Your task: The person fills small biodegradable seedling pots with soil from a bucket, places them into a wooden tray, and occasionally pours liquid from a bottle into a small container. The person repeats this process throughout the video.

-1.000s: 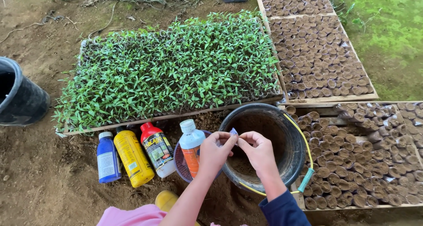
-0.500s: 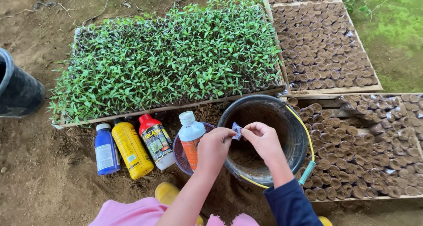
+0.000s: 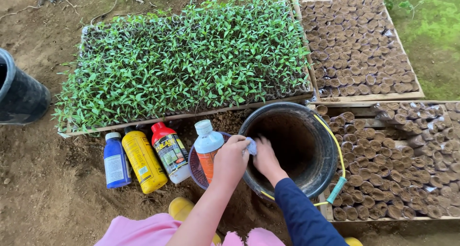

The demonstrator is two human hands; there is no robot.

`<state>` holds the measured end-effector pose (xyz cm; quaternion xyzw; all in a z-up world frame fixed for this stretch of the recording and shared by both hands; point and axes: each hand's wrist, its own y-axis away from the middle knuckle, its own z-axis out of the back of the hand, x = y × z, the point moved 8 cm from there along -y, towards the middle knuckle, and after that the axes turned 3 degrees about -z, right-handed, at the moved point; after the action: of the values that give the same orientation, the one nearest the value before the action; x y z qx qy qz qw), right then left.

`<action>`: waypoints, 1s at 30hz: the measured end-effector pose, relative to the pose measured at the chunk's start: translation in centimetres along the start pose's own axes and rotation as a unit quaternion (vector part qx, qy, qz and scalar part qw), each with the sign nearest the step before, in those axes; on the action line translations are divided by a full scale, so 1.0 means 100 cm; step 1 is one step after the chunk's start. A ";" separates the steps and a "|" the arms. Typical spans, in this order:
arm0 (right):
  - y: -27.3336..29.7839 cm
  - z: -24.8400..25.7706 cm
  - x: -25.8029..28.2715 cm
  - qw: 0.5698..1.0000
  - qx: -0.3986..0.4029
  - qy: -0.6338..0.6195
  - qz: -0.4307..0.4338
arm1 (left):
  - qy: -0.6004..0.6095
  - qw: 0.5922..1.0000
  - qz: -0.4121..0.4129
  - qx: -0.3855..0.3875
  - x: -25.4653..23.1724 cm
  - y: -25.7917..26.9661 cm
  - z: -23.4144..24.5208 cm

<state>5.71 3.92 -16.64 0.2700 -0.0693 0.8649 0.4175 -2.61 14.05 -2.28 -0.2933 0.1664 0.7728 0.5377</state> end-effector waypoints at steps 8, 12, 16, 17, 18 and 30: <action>0.029 -0.071 -0.054 0.988 0.135 -0.033 -0.060 | -0.052 0.998 -0.008 0.025 0.020 -0.002 -0.028; 0.047 -0.061 -0.092 0.945 0.208 -0.113 -0.227 | -0.089 0.995 -0.033 0.038 0.032 0.001 -0.061; 0.057 -0.030 -0.075 0.828 0.140 -0.423 -0.339 | -0.104 0.992 -0.050 0.042 0.016 0.001 -0.058; 0.054 -0.017 -0.065 0.771 0.128 -0.522 -0.342 | -0.115 0.991 -0.055 0.048 0.014 0.001 -0.061; 0.051 -0.003 -0.056 0.703 0.113 -0.614 -0.341 | -0.126 0.989 -0.060 0.053 0.013 0.001 -0.064; 0.040 0.062 0.000 0.876 0.088 -0.370 -0.296 | -0.005 0.990 0.019 0.141 0.010 -0.009 -0.066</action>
<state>5.20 -0.82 -10.94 0.6136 -0.0589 0.5409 0.5722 -0.19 11.29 -7.97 -0.2072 0.2768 0.7530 0.5599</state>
